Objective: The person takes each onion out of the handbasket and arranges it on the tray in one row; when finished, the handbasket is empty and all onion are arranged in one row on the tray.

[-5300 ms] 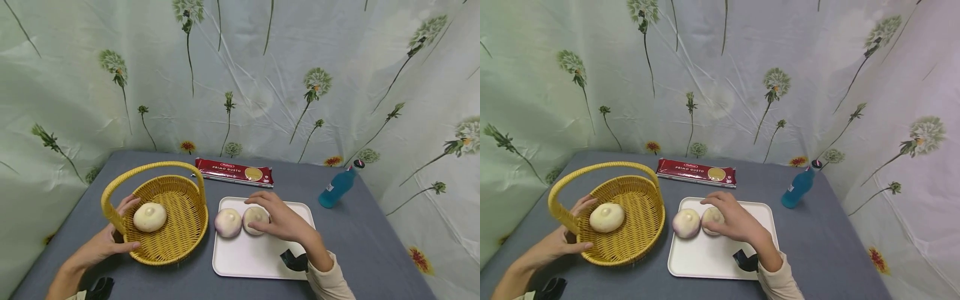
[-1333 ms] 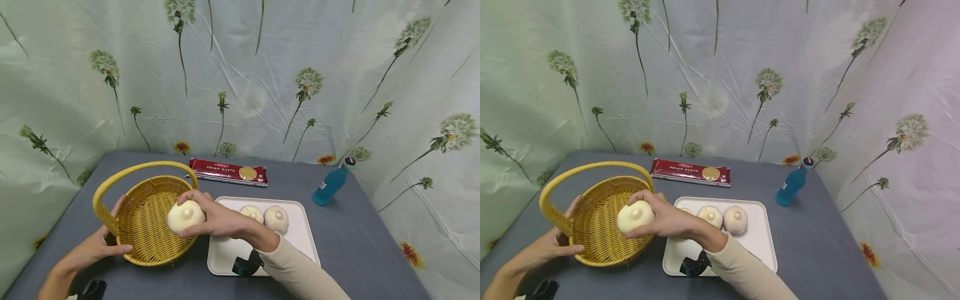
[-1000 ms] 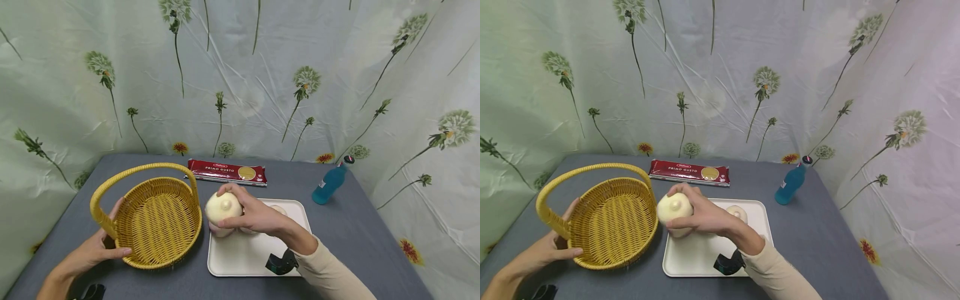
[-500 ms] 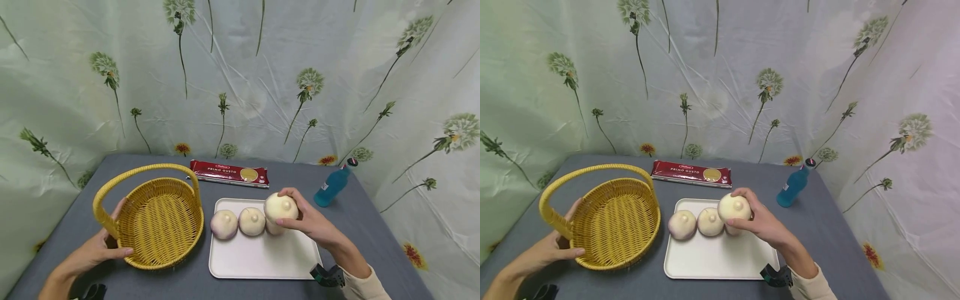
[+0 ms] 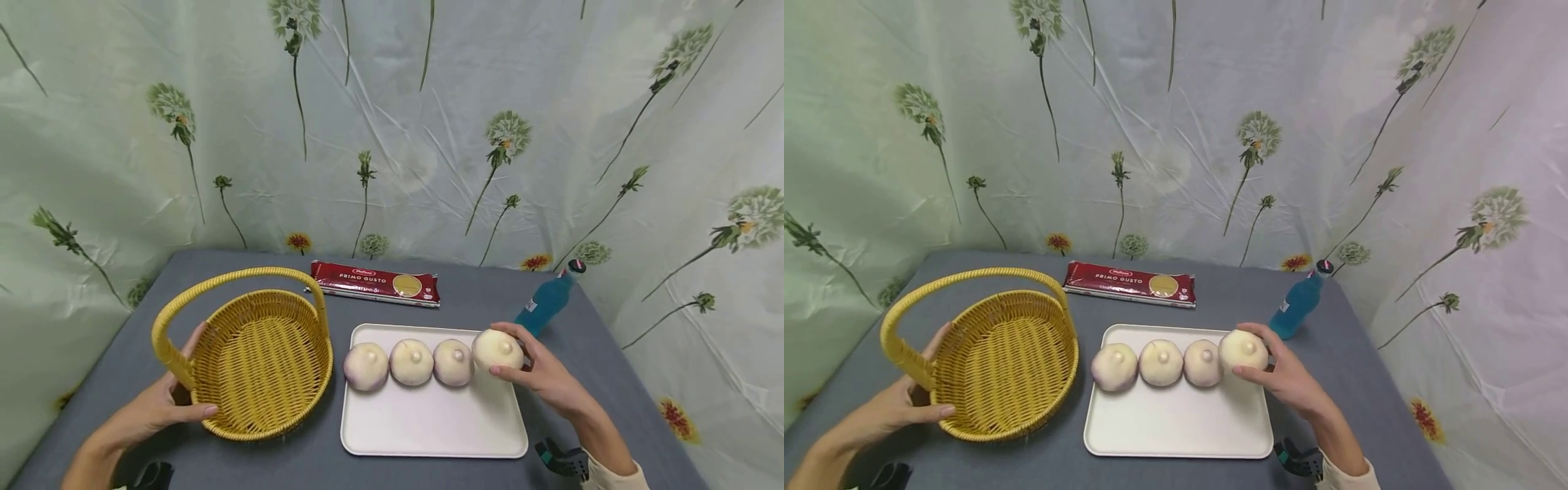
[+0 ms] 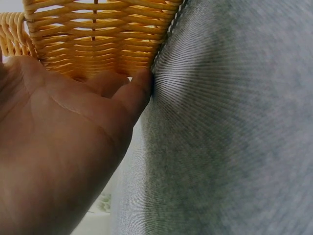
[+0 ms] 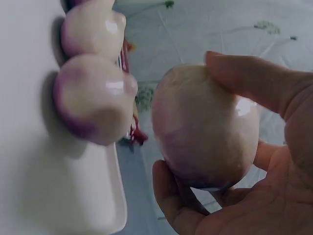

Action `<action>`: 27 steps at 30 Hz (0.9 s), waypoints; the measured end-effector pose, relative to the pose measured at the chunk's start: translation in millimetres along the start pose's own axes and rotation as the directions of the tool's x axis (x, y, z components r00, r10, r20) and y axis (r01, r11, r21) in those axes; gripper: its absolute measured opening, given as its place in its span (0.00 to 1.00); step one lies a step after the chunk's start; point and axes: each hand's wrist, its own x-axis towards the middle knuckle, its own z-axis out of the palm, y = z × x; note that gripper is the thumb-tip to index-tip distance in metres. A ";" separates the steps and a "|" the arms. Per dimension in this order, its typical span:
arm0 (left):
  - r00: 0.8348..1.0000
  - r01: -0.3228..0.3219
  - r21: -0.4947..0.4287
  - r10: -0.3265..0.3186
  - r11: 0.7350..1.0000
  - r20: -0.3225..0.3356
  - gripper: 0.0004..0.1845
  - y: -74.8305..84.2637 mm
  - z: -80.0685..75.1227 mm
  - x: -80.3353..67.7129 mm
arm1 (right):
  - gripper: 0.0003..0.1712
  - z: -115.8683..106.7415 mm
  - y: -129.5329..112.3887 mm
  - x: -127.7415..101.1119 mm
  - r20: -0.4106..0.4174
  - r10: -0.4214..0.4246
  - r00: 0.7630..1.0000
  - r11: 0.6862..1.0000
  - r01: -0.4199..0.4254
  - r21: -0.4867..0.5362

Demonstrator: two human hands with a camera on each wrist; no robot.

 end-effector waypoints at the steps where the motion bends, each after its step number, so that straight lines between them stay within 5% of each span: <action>1: 1.000 0.004 0.009 -0.004 1.000 -0.006 0.65 0.2 -0.6 -0.1 | 0.39 -1.2 2.6 0.3 -0.006 0.013 1.000 1.000 -0.013 -0.005; 8: 1.000 -0.001 0.025 0.002 1.000 -0.017 0.65 0.4 -3.9 -0.7 | 0.42 -4.3 20.5 8.2 -0.041 0.057 0.998 0.996 -0.059 -0.061; 18: 1.000 -0.003 -0.005 0.003 1.000 -0.023 0.65 -2.4 -1.0 -1.7 | 0.39 -0.4 41.7 17.3 -0.062 0.023 0.998 0.967 -0.038 -0.254; 27: 1.000 0.030 -0.019 -0.030 0.999 -0.007 0.65 -3.7 -1.5 -2.2 | 0.38 3.7 48.8 16.7 -0.048 -0.018 0.999 0.953 0.003 -0.303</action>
